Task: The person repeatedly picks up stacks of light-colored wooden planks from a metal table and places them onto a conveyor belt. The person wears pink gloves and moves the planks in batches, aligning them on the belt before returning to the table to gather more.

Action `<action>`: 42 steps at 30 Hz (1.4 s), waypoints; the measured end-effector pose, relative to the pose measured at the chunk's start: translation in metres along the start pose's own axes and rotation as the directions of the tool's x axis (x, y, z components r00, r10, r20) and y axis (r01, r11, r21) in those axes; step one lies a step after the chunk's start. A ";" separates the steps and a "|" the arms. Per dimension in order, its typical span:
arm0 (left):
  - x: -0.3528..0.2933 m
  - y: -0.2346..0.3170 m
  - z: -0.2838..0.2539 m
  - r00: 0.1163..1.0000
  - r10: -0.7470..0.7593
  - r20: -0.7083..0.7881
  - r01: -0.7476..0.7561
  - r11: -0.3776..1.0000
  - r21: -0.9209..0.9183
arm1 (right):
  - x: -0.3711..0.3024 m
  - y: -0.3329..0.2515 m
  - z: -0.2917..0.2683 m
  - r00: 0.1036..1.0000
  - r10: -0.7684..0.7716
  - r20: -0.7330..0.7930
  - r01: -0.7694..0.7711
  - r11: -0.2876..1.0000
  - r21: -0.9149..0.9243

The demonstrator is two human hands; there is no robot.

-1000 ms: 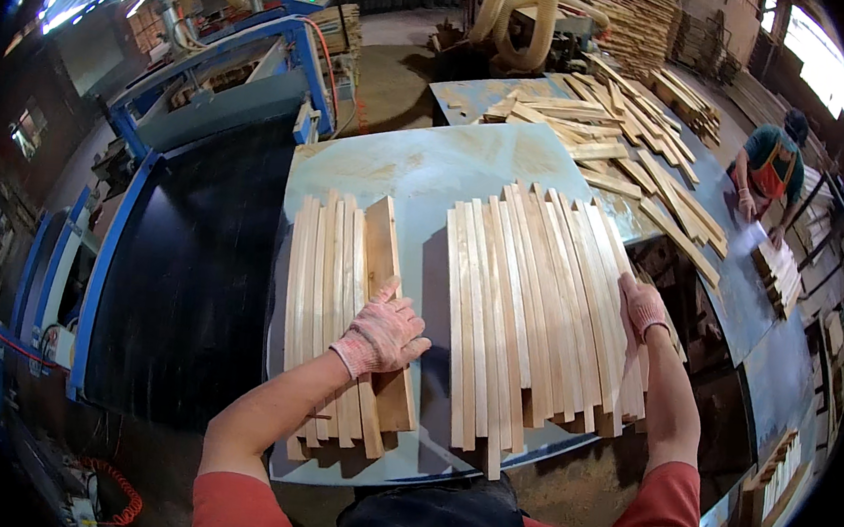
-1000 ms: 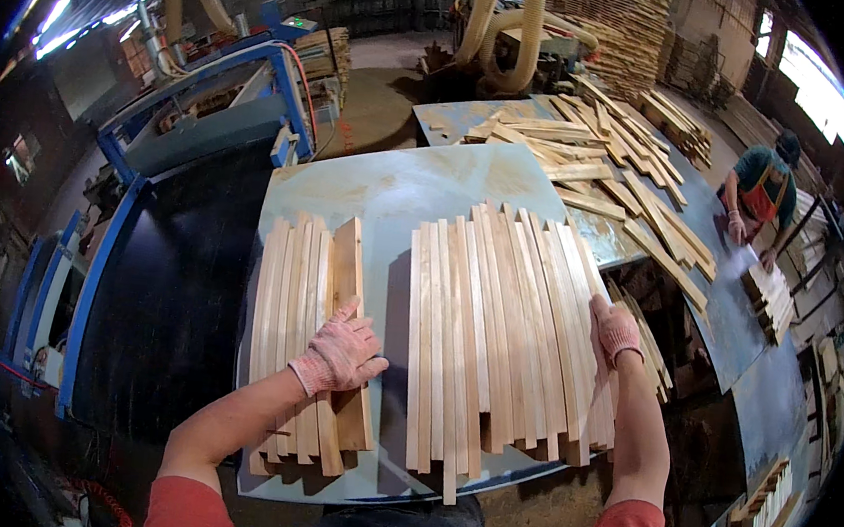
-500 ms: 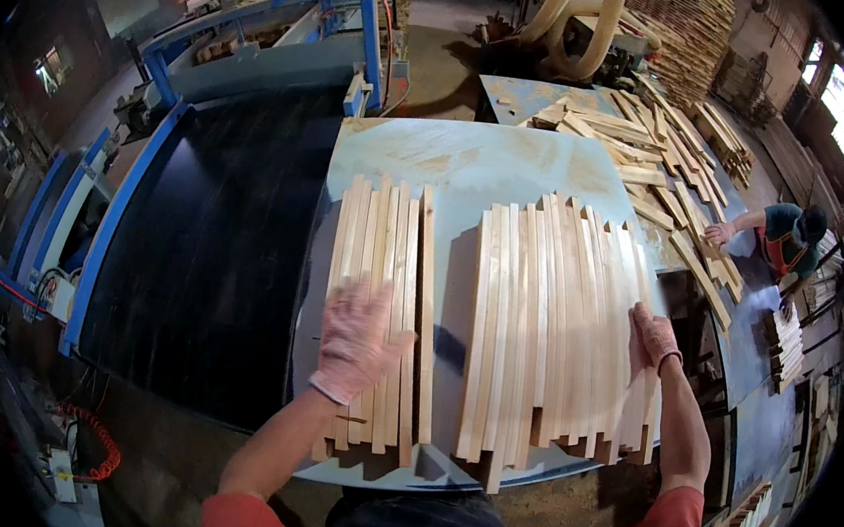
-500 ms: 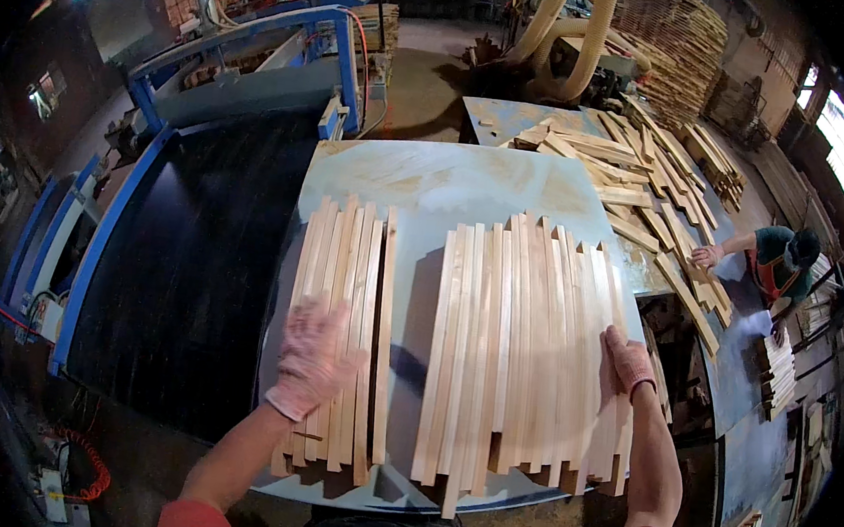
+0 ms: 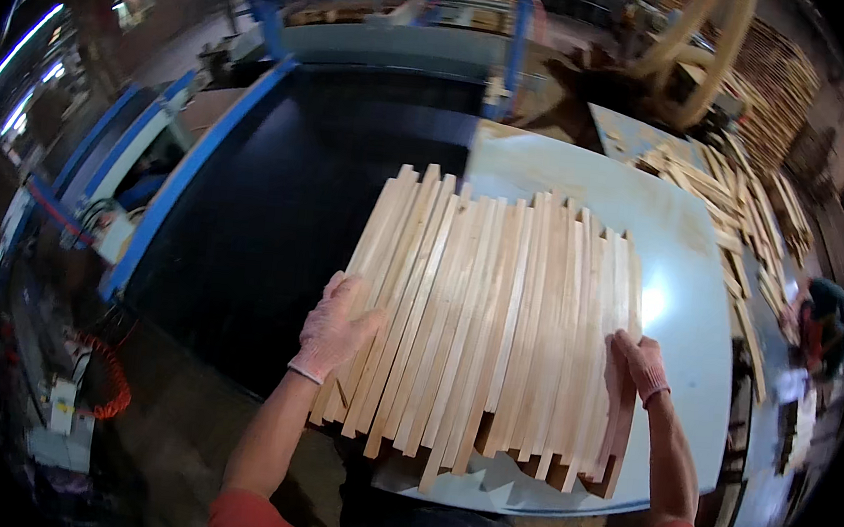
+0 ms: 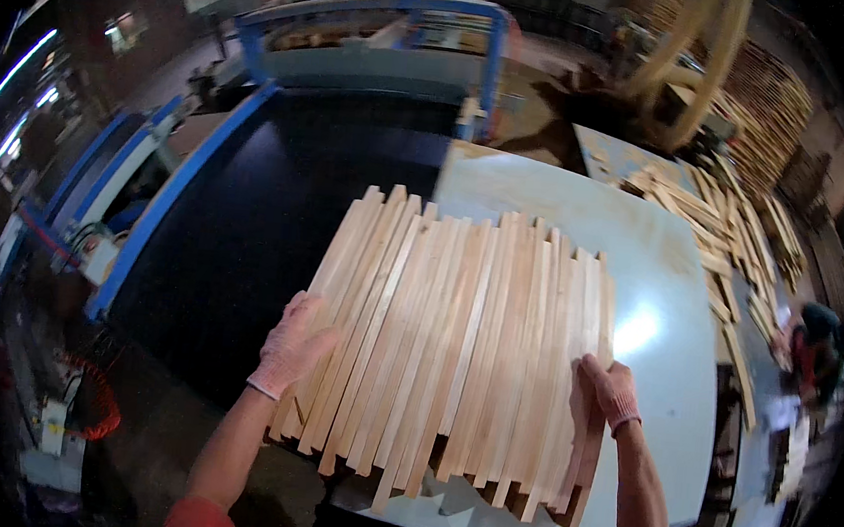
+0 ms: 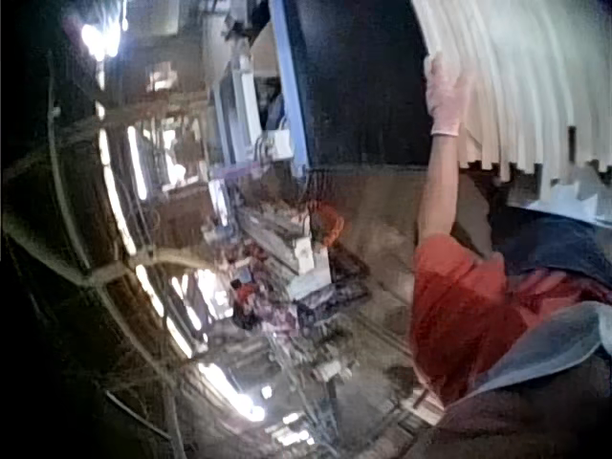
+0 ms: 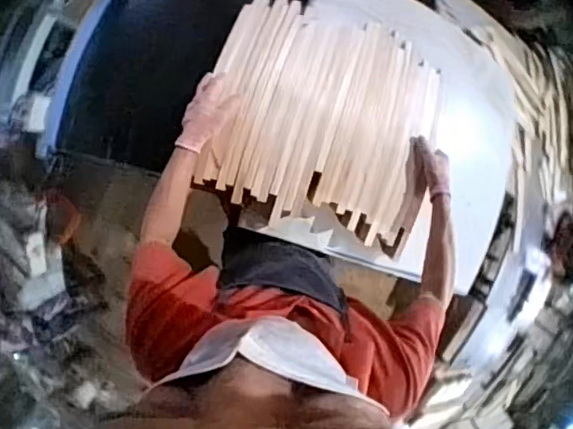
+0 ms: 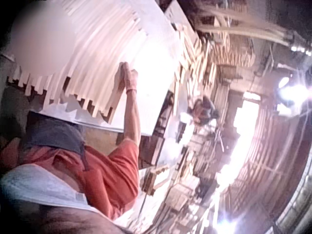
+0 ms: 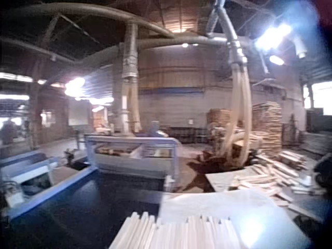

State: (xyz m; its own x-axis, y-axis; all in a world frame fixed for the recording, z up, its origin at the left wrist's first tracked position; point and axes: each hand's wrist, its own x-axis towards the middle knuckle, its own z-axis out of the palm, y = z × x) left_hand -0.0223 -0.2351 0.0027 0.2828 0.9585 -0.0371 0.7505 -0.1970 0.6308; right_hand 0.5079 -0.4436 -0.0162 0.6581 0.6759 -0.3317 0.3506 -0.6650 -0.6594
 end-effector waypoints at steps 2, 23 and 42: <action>0.010 -0.039 -0.041 0.999 -0.054 -0.010 0.054 0.994 0.095 | -0.008 -0.038 0.043 1.000 0.004 0.013 -0.005 0.997 0.082; 0.163 -0.428 -0.361 0.928 -0.245 -0.279 0.364 0.748 0.555 | -0.158 -0.453 0.467 0.958 -0.150 0.244 0.144 0.989 0.042; 0.097 -0.109 -0.158 0.754 0.541 -0.372 -0.625 0.764 -0.157 | -0.308 -0.156 0.406 0.380 -0.894 0.236 0.490 0.411 0.769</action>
State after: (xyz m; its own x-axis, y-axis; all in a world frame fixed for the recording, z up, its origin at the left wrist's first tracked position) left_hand -0.1713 -0.0879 0.0528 0.3968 0.6934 0.6015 0.3030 -0.7175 0.6272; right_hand -0.0203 -0.4187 -0.0853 -0.2210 0.9265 0.3046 -0.0454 0.3022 -0.9522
